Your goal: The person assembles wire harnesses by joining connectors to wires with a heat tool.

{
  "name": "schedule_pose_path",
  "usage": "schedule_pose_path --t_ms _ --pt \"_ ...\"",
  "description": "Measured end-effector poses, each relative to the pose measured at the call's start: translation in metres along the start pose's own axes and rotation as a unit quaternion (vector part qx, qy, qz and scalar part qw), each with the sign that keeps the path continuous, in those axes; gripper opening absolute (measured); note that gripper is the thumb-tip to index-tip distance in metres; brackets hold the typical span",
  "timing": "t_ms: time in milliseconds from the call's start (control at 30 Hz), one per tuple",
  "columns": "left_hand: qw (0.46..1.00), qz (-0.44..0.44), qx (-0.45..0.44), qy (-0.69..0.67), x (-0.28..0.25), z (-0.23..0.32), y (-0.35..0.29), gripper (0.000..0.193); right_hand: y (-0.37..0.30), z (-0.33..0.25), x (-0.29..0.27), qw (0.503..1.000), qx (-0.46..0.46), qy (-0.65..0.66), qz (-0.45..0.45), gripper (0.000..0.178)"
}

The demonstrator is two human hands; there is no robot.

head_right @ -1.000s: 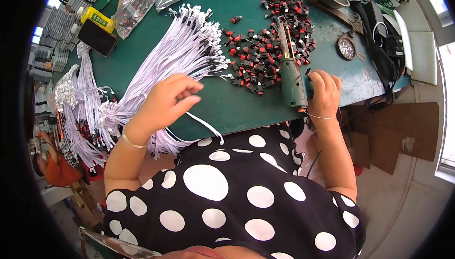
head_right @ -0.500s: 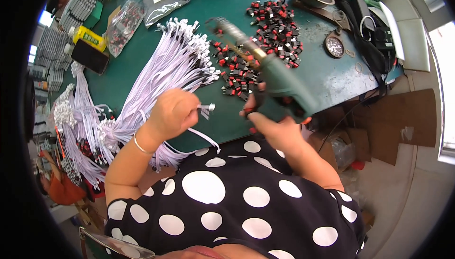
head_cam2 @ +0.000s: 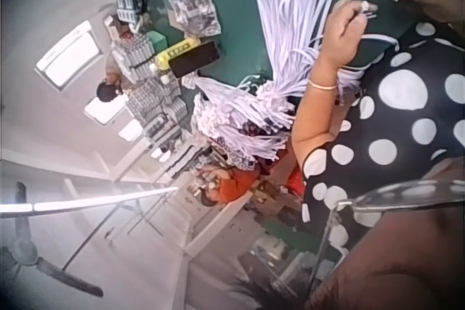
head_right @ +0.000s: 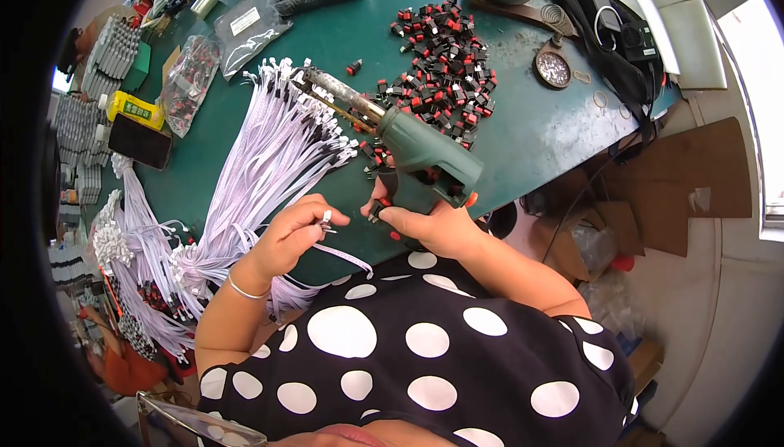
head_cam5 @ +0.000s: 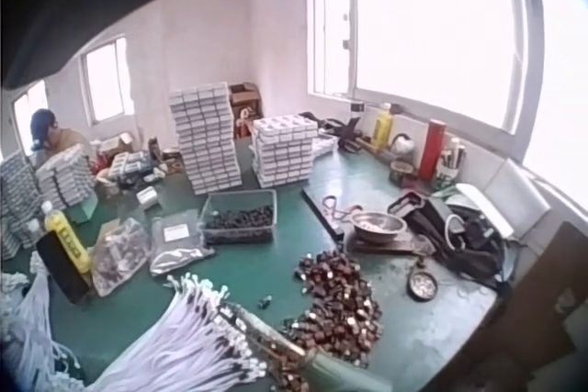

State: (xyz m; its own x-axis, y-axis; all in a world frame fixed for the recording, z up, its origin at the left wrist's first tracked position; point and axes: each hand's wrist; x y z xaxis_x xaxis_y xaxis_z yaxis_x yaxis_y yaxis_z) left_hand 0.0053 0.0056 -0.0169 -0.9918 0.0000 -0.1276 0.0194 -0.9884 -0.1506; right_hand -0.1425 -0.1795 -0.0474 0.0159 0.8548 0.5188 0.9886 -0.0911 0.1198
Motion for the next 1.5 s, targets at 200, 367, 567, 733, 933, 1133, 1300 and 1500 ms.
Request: schedule_pose_path --t_ms 200,367,567,733,933,1133,1300,1500 --pt "0.969 0.053 0.018 0.239 -0.005 0.041 0.006 0.009 -0.004 -0.007 0.007 0.996 0.067 -0.035 0.036 0.046" --pt "0.927 0.037 -0.017 0.372 -0.005 0.069 0.004 0.008 -0.008 0.001 0.004 0.994 0.009 -0.109 -0.009 0.061" --pt "0.992 0.060 -0.110 0.022 0.011 0.029 -0.003 0.006 -0.003 -0.002 0.011 0.974 -0.064 -0.207 -0.067 0.060" --pt "0.979 0.099 -0.105 -0.141 0.025 0.019 -0.005 0.013 0.000 -0.001 0.026 0.980 -0.063 -0.187 0.010 0.030" --pt "0.977 0.129 -0.123 -0.118 0.031 0.022 -0.003 0.015 0.010 -0.005 0.039 0.932 -0.029 -0.361 0.006 0.024" --pt "0.973 0.165 -0.100 -0.130 0.034 0.012 -0.007 0.009 0.011 -0.017 0.047 0.872 0.023 -0.484 -0.070 0.037" --pt "0.974 0.125 -0.132 -0.138 0.027 0.021 -0.008 0.010 0.007 -0.004 0.035 0.898 -0.084 -0.431 0.007 0.032" --pt "0.980 0.075 -0.104 -0.155 0.026 0.019 -0.012 0.008 0.007 -0.003 0.035 0.910 -0.067 -0.409 0.014 0.031"
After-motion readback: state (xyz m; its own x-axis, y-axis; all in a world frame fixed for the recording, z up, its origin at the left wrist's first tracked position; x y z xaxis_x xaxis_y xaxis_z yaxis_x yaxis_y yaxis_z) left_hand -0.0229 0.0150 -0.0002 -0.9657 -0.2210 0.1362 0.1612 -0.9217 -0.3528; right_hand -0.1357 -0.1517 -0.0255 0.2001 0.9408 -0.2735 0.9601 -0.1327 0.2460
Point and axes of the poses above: each hand's wrist, its own y-axis towards the middle knuckle, its own x-axis out of the palm, z = x × y, and after that the axes turned 11 degrees about -z, right-handed
